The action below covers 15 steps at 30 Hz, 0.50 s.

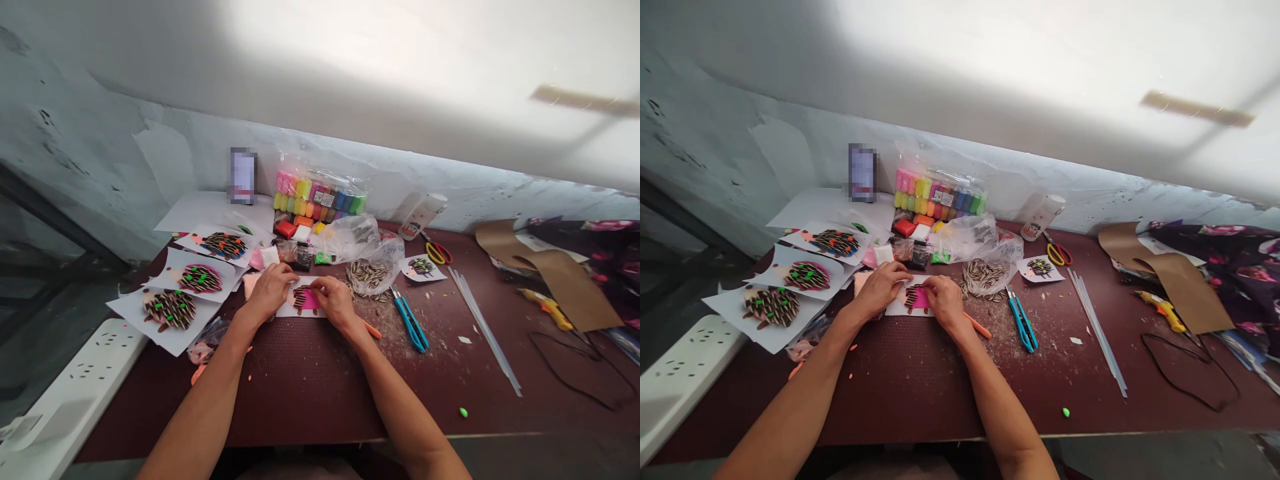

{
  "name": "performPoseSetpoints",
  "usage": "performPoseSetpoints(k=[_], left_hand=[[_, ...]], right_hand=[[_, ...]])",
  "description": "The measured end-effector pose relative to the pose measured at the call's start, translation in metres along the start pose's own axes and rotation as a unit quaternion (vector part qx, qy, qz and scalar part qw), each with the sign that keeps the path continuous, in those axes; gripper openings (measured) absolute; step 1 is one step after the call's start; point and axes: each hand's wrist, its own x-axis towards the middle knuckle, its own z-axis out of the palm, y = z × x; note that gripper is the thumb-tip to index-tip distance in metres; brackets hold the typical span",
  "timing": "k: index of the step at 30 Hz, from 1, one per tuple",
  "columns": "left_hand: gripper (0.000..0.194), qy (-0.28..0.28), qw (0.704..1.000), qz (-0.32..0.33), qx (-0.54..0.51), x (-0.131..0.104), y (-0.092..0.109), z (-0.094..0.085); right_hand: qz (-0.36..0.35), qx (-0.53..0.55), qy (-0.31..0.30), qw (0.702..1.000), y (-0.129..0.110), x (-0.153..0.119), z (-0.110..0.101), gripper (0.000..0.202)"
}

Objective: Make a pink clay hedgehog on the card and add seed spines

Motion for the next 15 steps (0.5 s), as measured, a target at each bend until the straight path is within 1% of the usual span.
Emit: performPoseSetpoints(k=[4, 15], left_hand=[[0.032, 0.0, 1.0, 0.004, 0.0, -0.0002, 0.0, -0.0001], [0.046, -0.022, 0.999, 0.018, 0.02, 0.0, 0.0018, -0.0009]], right_hand=[[-0.005, -0.013, -0.008, 1.0, -0.001, 0.0004, 0.0002, 0.019], [-0.019, -0.059, -0.024, 0.998, -0.007, -0.0001, -0.0022, 0.018]])
